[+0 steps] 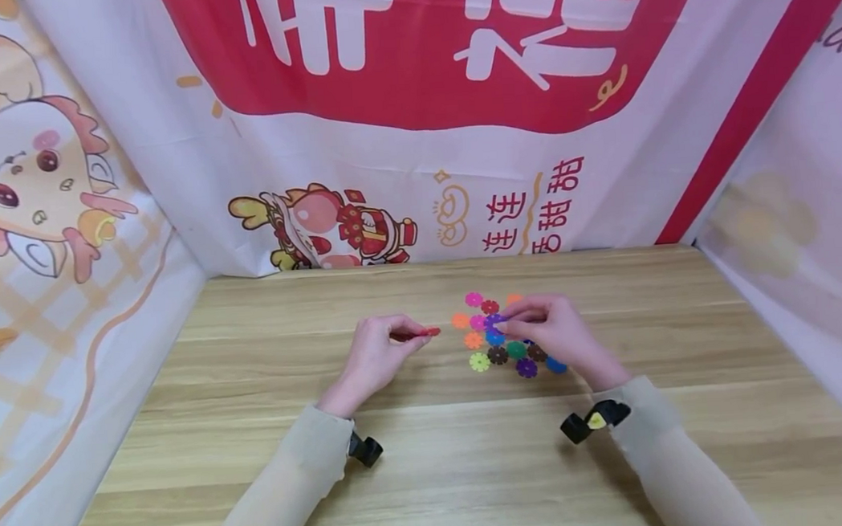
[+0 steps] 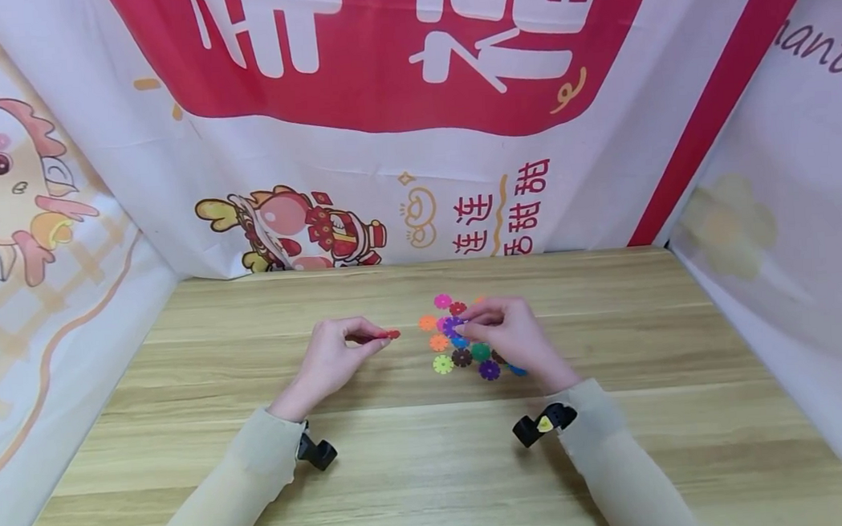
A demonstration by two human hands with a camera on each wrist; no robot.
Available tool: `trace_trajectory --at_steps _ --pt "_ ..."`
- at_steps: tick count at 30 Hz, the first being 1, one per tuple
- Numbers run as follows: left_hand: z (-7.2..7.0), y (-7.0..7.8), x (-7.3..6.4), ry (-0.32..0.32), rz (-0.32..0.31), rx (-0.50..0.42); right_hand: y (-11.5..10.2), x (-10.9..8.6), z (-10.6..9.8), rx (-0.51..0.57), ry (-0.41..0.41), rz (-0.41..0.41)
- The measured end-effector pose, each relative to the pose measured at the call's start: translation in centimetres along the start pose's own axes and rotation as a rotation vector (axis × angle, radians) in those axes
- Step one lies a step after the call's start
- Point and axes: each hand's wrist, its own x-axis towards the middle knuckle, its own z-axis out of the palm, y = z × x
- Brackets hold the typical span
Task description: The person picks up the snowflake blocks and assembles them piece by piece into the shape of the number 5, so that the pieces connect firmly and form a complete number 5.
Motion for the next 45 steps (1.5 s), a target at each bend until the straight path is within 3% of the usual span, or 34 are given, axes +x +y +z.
trace_trajectory --at_steps 14,24,33,41,45 --pt "0.1 0.8 -0.2 -0.002 0.042 -0.021 -2.2 0.7 3.4 0.149 -0.054 -0.01" --pt "0.3 1.4 -0.4 -0.018 0.058 -0.038 -2.5 0.8 3.8 0.138 -0.052 0.02" --pt "0.5 1.5 -0.4 -0.026 0.082 -0.06 -1.8 0.9 4.3 0.174 -0.114 -0.015" --pt "0.5 1.4 -0.5 -0.016 0.07 -0.06 -1.6 0.7 4.5 0.03 -0.094 -0.069" --pt "0.5 1.5 -0.5 -0.025 0.067 -0.071 -1.7 0.6 4.5 0.008 -0.076 -0.088"
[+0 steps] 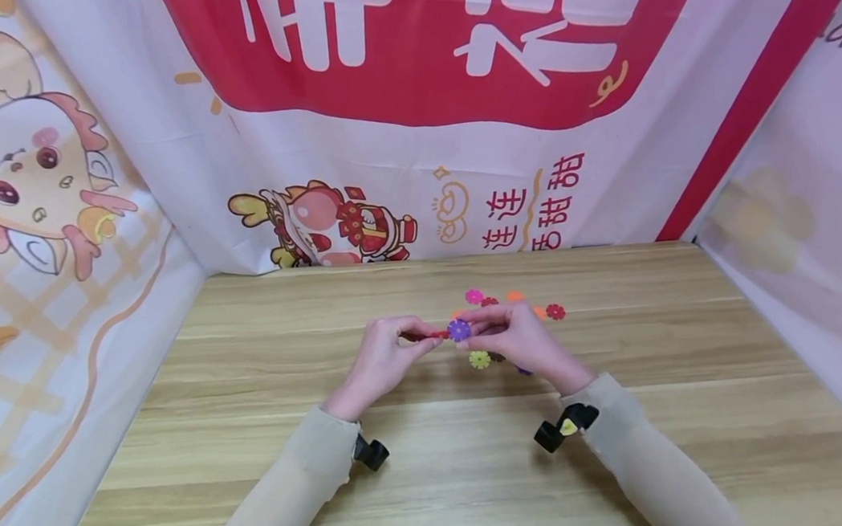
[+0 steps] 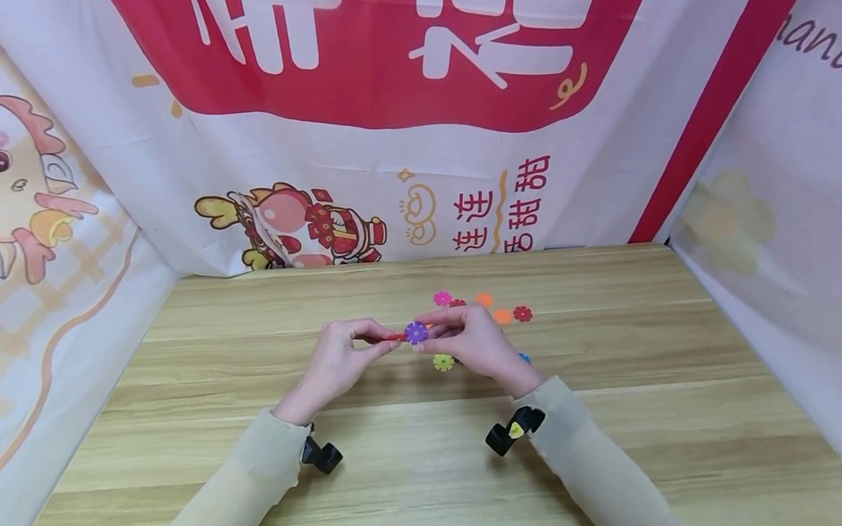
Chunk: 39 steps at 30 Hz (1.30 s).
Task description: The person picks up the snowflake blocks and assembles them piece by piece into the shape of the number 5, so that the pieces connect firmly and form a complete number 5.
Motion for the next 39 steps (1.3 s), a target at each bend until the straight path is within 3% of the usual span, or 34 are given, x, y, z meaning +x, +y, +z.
trace_trajectory --at_steps 5,15,21,29,39 --pt "-0.1 0.0 -0.2 -0.028 0.017 0.005 0.1 -0.1 -0.1 -0.035 -0.011 -0.038" --pt "-0.1 0.3 -0.3 -0.111 0.105 0.093 0.0 -0.2 -0.6 -0.176 -0.118 -0.161" --pt "0.0 0.2 -0.2 -0.116 0.117 0.057 0.1 -0.1 -0.5 -0.217 -0.124 -0.217" --pt "0.4 0.4 0.1 -0.093 0.124 0.072 0.7 -0.4 -0.8 -0.153 -0.086 -0.152" --pt "0.8 1.0 0.3 -0.151 0.096 0.017 1.1 -0.8 -1.3 -0.162 -0.081 -0.142"
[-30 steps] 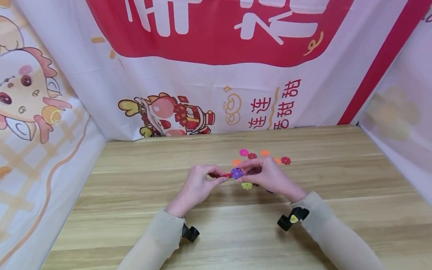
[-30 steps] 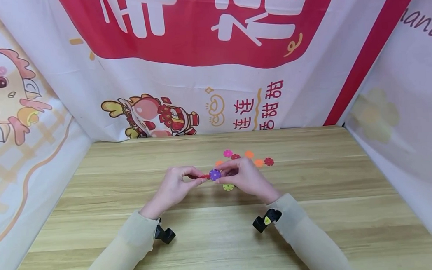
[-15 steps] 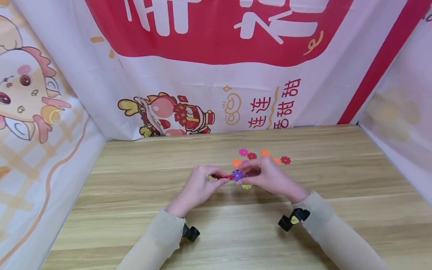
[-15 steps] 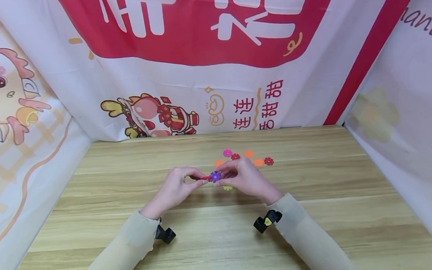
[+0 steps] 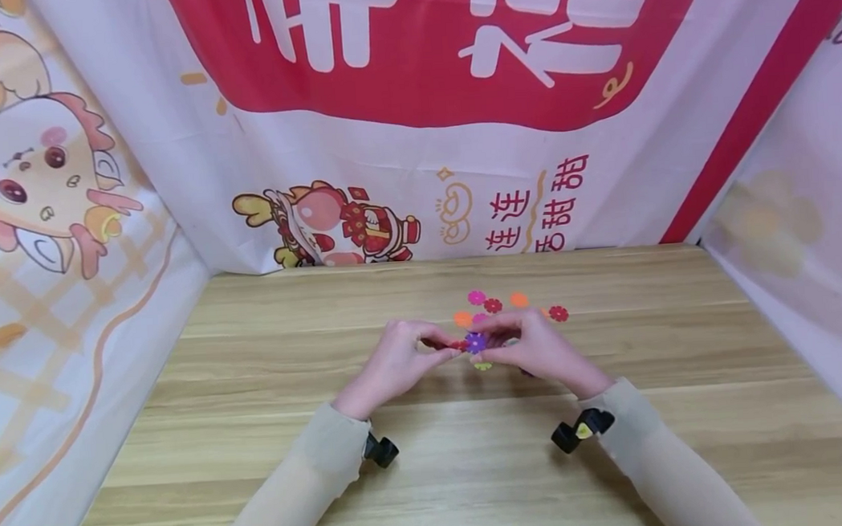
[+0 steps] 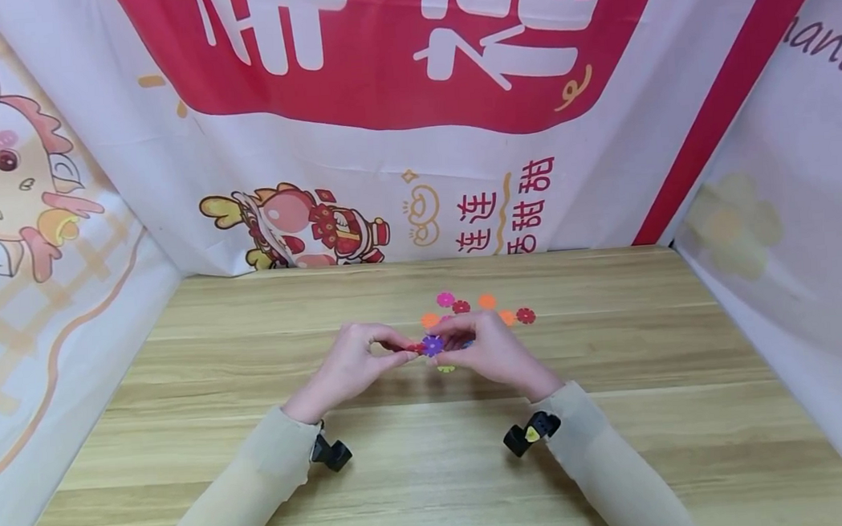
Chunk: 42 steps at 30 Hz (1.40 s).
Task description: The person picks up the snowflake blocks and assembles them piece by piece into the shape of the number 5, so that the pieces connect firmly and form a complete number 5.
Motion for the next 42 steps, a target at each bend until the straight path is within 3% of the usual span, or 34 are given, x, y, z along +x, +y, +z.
trace_trajectory --at_steps 7,14,19,24,30,37,42 --pt "0.3 0.2 0.0 -0.012 0.019 -0.02 0.2 -0.7 -0.4 -0.003 -0.009 0.024" --pt "-0.7 -0.3 0.4 -0.085 -0.096 -0.08 0.4 -1.8 -1.4 0.003 0.027 0.079" --pt "-0.8 -1.8 2.1 -0.061 -0.132 -0.062 0.7 -2.6 -2.5 -0.005 0.045 0.092" --pt "0.3 -3.9 4.5 -0.064 -0.184 -0.029 0.8 -3.1 -3.1 0.01 0.05 0.123" --pt "1.7 -6.1 6.6 -0.099 -0.203 0.007 0.6 -3.3 -3.5 0.027 0.068 0.151" --pt "2.5 -7.0 7.9 -0.154 -0.272 0.067 0.3 -3.4 -3.5 0.032 0.073 0.155" --pt "2.8 -7.1 8.7 -0.182 -0.283 0.145 0.4 -3.4 -3.6 0.035 0.074 0.148"
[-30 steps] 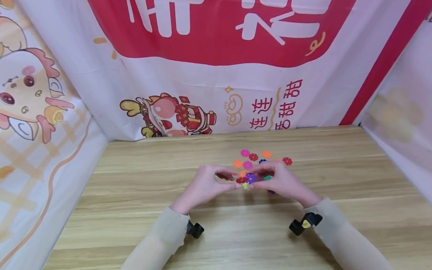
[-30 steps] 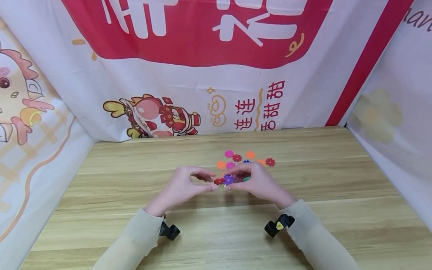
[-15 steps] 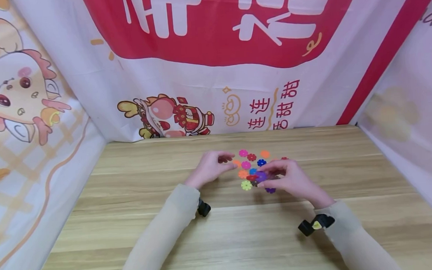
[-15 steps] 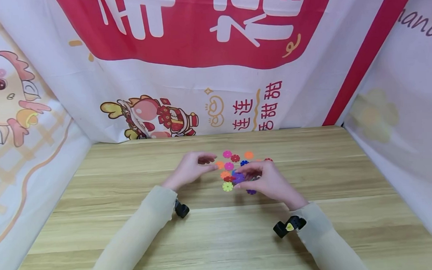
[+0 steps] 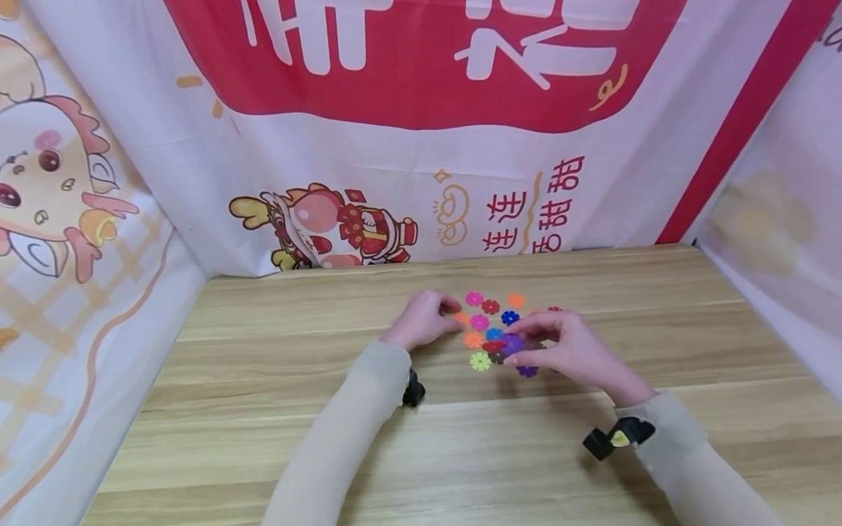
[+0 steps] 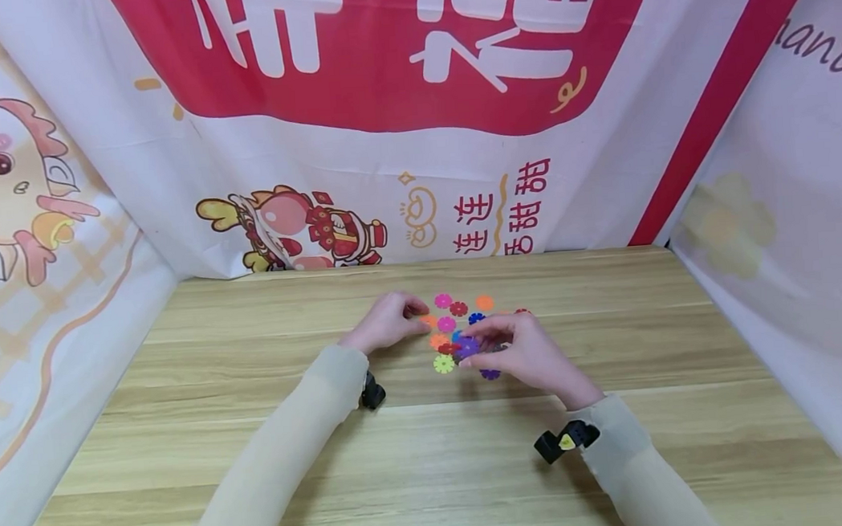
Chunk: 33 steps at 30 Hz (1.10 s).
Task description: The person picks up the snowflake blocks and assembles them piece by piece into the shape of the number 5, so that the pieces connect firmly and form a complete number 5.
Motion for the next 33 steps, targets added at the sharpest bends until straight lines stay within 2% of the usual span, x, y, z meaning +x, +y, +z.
trace_trajectory --at_steps 8,12,16,19,24,29,33 --pt "0.1 0.0 0.4 0.007 -0.014 0.015 0.2 0.0 0.0 -0.008 -0.012 -0.009" --pt "0.1 0.1 0.3 0.016 -0.013 -0.029 0.4 0.1 0.0 -0.013 -0.013 -0.012" --pt "0.3 0.6 -0.2 0.028 0.024 -0.117 0.7 0.1 0.0 -0.012 -0.011 -0.019" --pt "0.0 1.2 -0.8 0.049 0.066 -0.169 0.9 0.2 0.0 -0.007 -0.002 -0.02" --pt "-1.1 2.2 -2.3 0.095 0.12 -0.184 1.0 0.3 0.0 -0.014 0.012 -0.028" --pt "-2.0 3.1 -4.3 0.108 0.134 -0.228 0.9 0.3 -0.1 -0.02 0.022 -0.028" --pt "-2.3 3.7 -5.9 0.105 0.114 -0.275 0.8 0.3 -0.2 -0.023 0.022 -0.023"
